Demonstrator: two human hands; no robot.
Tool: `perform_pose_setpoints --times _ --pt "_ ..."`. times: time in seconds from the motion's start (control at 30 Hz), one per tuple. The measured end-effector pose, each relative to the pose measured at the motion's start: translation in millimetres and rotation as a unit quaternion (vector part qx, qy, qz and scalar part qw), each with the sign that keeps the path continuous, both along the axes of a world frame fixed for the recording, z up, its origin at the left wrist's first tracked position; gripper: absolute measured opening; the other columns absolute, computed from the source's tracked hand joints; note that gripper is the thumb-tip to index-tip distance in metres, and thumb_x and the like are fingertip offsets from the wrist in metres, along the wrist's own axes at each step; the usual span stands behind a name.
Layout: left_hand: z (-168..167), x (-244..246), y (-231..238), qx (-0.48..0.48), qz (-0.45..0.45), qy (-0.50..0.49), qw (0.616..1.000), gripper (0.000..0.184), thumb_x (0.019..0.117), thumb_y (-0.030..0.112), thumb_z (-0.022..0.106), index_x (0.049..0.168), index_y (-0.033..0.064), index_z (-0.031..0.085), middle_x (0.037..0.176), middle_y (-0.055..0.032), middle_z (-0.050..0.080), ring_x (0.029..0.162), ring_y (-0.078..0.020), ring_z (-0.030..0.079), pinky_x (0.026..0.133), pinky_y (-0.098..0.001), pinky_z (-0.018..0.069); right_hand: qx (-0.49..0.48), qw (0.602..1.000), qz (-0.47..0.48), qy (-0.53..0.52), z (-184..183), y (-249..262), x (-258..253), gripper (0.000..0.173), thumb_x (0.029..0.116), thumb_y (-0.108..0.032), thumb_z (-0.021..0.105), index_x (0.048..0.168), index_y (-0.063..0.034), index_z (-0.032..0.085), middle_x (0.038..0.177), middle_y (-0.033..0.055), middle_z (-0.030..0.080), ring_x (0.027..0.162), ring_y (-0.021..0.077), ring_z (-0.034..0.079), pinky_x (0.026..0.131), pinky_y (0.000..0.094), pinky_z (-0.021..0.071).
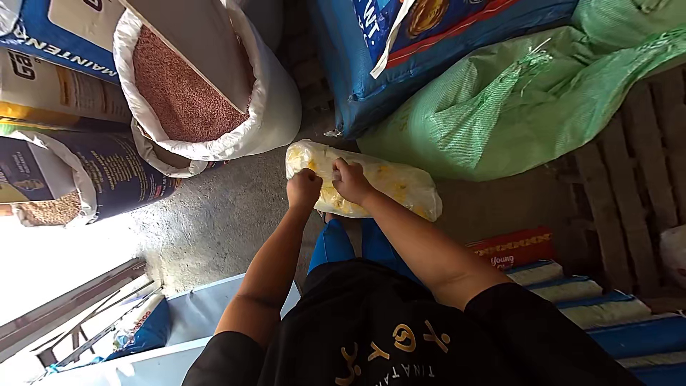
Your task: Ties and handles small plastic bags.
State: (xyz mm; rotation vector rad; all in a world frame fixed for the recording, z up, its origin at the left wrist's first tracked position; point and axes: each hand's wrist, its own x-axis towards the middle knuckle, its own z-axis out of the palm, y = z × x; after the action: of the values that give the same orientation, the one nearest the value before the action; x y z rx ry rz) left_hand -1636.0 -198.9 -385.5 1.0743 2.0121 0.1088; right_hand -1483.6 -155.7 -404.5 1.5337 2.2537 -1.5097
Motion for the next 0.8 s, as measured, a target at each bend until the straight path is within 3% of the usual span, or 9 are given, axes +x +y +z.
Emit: perform_pose_setpoints --times 0.07,0.13,0.27,0.37,0.43,0.53,0.63,0.7,0.8 --pt "7.6 -9.6 0.1 0.014 0.025 0.006 1.0 0.021 0.0959 0.021 0.064 0.106 0.0065 0.075 0.098 -0.0139 0.075 0.096 -0.0329 0.071 0.087 -0.0604 0.054 -0.01 0.998 -0.028 0.054 2.8 -0.9 0.8 0.027 0.0894 0.001 0.059 0.117 0.0027 0.057 0.088 0.0181 0.064 0.091 0.0345 0.064 0.105 0.0579 0.0397" --pt "12.6 -22.1 -2.5 0.029 0.048 -0.018 0.998 0.02 0.0962 0.019 0.064 0.107 0.0064 0.076 0.095 -0.012 0.075 0.091 -0.0289 0.072 0.086 -0.0561 0.0554 -0.042 0.995 -0.029 0.089 6.7 3.5 4.3 0.025 0.0872 0.002 0.06 0.112 0.0013 0.056 0.08 0.0159 0.059 0.079 0.0328 0.061 0.085 0.0558 0.0477" --pt "6.8 -38.8 -4.9 0.037 0.149 -0.121 0.981 0.013 0.0948 0.012 0.069 0.103 0.0045 0.076 0.087 -0.0073 0.076 0.075 -0.0155 0.072 0.077 -0.0392 0.0597 -0.1 0.987 -0.029 0.118 9.1 9.3 11.4 0.027 0.0853 0.004 0.061 0.111 0.0009 0.055 0.073 0.0097 0.05 0.066 0.024 0.052 0.062 0.0451 0.0456" --pt "5.6 -38.2 -6.4 0.037 0.305 -0.288 0.907 0.019 0.0964 0.001 0.068 0.114 -0.0044 0.067 0.099 -0.0129 0.07 0.079 -0.0138 0.069 0.077 -0.0293 0.0598 -0.093 0.991 -0.055 0.074 14.6 16.6 13.2 0.044 0.0874 -0.004 0.068 0.129 0.0016 0.054 0.079 0.0125 0.054 0.07 0.0271 0.054 0.068 0.0479 0.0483" --pt "5.8 -37.4 -14.1 0.03 0.354 -0.357 0.864 0.023 0.1036 0.007 0.059 0.124 -0.003 0.062 0.106 -0.0125 0.071 0.085 -0.014 0.071 0.078 -0.0284 0.0592 -0.067 0.996 -0.05 0.032 18.3 20.1 12.5 0.046 0.0949 -0.021 0.074 0.132 0.0006 0.058 0.097 0.0216 0.068 0.089 0.0356 0.066 0.085 0.055 0.0541" --pt "5.8 -29.7 -24.1 -0.007 0.257 -0.302 0.918 0.033 0.1069 0.022 0.057 0.128 -0.0037 0.06 0.112 -0.015 0.069 0.091 -0.0175 0.069 0.083 -0.0336 0.0575 -0.005 0.999 -0.05 0.007 16.8 24.0 10.9 0.03 0.1043 -0.022 0.059 0.115 0.0052 0.068 0.104 0.0252 0.07 0.102 0.0397 0.068 0.097 0.0573 0.0494" --pt "-7.6 -11.5 -30.6 -0.029 0.113 -0.206 0.972 0.038 0.104 0.033 0.062 0.121 0.0002 0.069 0.112 -0.0173 0.073 0.1 -0.0278 0.071 0.094 -0.0499 0.0552 0.024 0.998 -0.051 0.007 13.2 23.1 11.0 0.032 0.1066 -0.023 0.055 0.113 0.0049 0.068 0.105 0.0234 0.071 0.108 0.0372 0.066 0.108 0.0542 0.0425" --pt "-18.7 2.9 -28.4 0.005 0.11 -0.161 0.981 0.038 0.102 0.039 0.064 0.115 0.0038 0.073 0.108 -0.0152 0.074 0.1 -0.0291 0.071 0.095 -0.0548 0.0535 0.01 0.999 -0.043 0.009 12.3 22.7 12.8 0.042 0.1008 -0.034 0.066 0.116 0.005 0.067 0.104 0.0234 0.07 0.105 0.0374 0.066 0.107 0.0563 0.0428" --pt "-25.1 16.6 -20.8 0.029 0.136 -0.129 0.982 0.034 0.0997 0.036 0.068 0.107 0.0032 0.072 0.099 -0.015 0.073 0.095 -0.0296 0.068 0.09 -0.0557 0.0517 -0.031 0.998 0.003 -0.046 15.3 23.3 13.1 0.067 0.0802 -0.041 0.088 0.122 0.0055 0.062 0.106 0.0255 0.068 0.104 0.0409 0.065 0.099 0.0603 0.0475"
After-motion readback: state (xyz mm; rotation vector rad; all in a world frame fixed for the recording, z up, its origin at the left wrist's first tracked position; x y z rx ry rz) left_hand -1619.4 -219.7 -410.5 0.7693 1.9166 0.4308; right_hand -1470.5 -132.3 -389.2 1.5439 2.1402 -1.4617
